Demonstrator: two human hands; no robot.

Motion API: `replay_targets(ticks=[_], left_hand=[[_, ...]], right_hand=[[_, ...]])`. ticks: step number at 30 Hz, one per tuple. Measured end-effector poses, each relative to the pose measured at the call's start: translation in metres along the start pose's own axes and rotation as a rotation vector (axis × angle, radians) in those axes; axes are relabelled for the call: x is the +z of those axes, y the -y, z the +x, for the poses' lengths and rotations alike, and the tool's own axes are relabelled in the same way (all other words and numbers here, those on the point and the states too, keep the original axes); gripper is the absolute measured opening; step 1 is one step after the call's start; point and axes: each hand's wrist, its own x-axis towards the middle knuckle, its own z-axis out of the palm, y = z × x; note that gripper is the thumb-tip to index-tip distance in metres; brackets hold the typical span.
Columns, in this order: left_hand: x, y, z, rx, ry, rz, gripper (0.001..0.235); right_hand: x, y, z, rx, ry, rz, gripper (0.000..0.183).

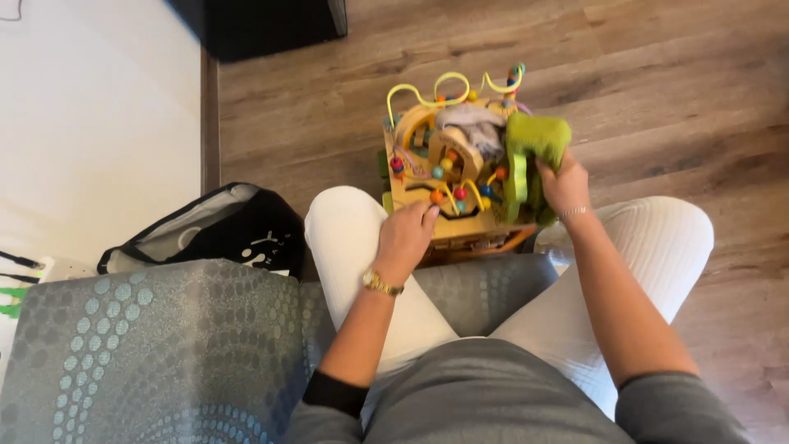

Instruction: Cleaning a wooden activity cube toy using a green cloth while sitting on the floor.

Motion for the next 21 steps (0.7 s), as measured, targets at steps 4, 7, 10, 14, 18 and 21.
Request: replay_targets(ticks=[4,7,10,14,18,21], left_hand=[[0.012,0.010,-0.013,0.021,-0.006,0.074,0.042],[0.007,0.010,-0.014,0.013,0.044,0.094,0.046],[0.006,0.002,-0.012,0.056,0.041,0.110,0.043],[0.010,-0.001,-0.012,0.015,0.053,0.112,0.046],[0.001,-0.002,0.001,0.016,0.053,0.092,0.044],[-0.010,-0.007,0.011,0.010,0.113,0.080,0.042]], right_hand=[[-0.011,-0.011,-0.032,0.069,0.048,-0.025,0.048],[-0.012,-0.021,-0.048,0.104,0.054,-0.110,0.044],[-0.022,-0.019,-0.050,0.075,0.060,-0.181,0.041],[-0.026,-0.010,-0.045,-0.007,0.096,-0.227,0.035],[-0.005,-0.029,-0.030,-0.048,0.046,-0.313,0.024],[-0.010,-0.004,-0.038,-0.017,0.008,-0.314,0.024]])
